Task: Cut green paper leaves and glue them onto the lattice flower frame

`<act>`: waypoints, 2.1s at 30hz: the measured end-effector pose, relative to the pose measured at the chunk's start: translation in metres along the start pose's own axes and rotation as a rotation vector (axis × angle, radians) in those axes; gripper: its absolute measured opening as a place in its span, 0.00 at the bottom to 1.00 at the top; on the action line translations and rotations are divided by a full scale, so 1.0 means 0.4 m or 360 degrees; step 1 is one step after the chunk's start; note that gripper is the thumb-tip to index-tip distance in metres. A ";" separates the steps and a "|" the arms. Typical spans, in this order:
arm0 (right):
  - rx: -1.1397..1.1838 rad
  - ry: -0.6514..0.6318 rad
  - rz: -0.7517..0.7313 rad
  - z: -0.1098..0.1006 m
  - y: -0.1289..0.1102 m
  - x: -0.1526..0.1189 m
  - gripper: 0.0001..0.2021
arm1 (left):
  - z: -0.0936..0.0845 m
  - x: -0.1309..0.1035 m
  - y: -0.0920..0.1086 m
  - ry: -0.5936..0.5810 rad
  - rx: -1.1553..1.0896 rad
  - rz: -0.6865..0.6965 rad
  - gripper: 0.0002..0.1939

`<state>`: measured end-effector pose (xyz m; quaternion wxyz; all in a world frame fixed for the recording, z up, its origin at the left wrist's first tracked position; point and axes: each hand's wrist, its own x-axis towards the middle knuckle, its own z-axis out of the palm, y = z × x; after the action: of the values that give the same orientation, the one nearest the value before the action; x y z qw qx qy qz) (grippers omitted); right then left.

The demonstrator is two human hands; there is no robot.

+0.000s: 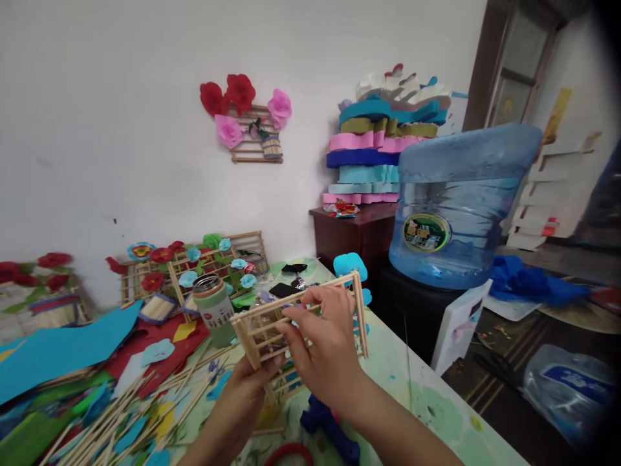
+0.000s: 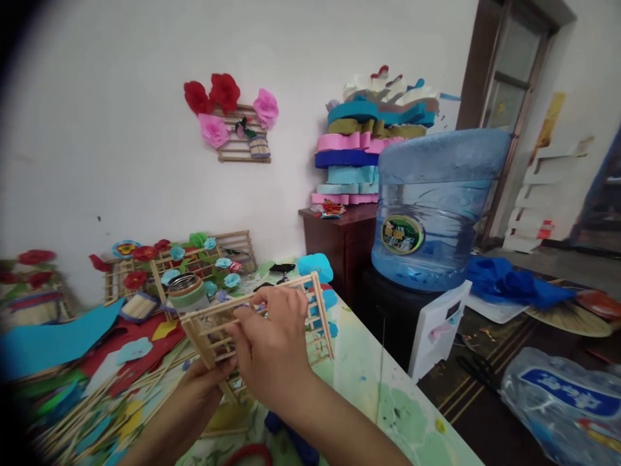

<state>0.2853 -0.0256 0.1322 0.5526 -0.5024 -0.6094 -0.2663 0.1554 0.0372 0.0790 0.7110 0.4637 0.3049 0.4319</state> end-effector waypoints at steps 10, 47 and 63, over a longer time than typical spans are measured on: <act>-0.0117 -0.0093 -0.0175 0.030 0.012 -0.019 0.09 | 0.012 -0.001 -0.035 0.0018 0.0056 0.0096 0.15; -0.0148 -0.0231 -0.0346 0.065 0.030 -0.025 0.06 | -0.024 0.029 -0.040 -0.0116 0.0426 0.0243 0.15; 0.0110 0.0197 -0.0247 0.009 0.018 -0.012 0.07 | -0.015 0.035 0.041 0.0206 -0.0334 -0.0096 0.05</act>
<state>0.2897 -0.0214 0.1252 0.5839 -0.4168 -0.6200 -0.3176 0.1514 0.0555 0.0912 0.7471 0.3485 0.3172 0.4689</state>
